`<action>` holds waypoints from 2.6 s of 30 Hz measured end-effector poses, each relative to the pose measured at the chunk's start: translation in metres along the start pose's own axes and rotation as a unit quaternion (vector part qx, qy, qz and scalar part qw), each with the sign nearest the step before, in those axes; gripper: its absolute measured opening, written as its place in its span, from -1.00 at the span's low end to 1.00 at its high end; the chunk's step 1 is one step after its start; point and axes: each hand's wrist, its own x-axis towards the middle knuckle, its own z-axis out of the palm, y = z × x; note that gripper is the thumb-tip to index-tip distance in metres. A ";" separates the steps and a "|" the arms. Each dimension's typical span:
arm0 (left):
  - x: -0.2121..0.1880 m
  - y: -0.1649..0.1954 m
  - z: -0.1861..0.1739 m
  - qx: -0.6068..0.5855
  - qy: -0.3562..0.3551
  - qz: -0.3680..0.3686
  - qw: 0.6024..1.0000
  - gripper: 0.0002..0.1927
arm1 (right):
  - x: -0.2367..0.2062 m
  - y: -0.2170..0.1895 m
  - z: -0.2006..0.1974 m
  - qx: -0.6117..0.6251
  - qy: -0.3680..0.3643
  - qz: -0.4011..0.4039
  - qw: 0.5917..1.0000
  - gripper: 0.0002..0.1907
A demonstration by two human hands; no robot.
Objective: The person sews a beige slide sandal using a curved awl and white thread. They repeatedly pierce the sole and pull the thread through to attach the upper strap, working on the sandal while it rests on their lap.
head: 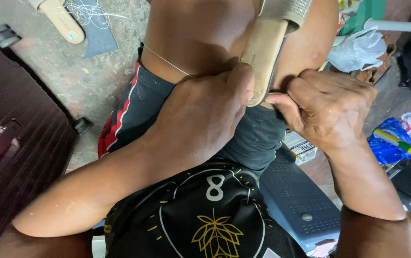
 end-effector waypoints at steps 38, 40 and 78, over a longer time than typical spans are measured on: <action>0.009 0.047 0.019 0.098 0.092 0.050 0.990 -0.50 | -0.066 0.039 0.008 0.098 0.040 0.088 0.991 -0.48; 0.012 0.048 0.022 0.139 0.097 0.046 0.984 -0.61 | -0.067 0.038 0.005 0.099 0.041 0.083 0.991 -0.50; 0.006 0.037 0.027 0.057 -0.021 0.040 0.997 -0.07 | -0.038 0.004 0.014 0.306 0.096 0.103 0.942 -0.86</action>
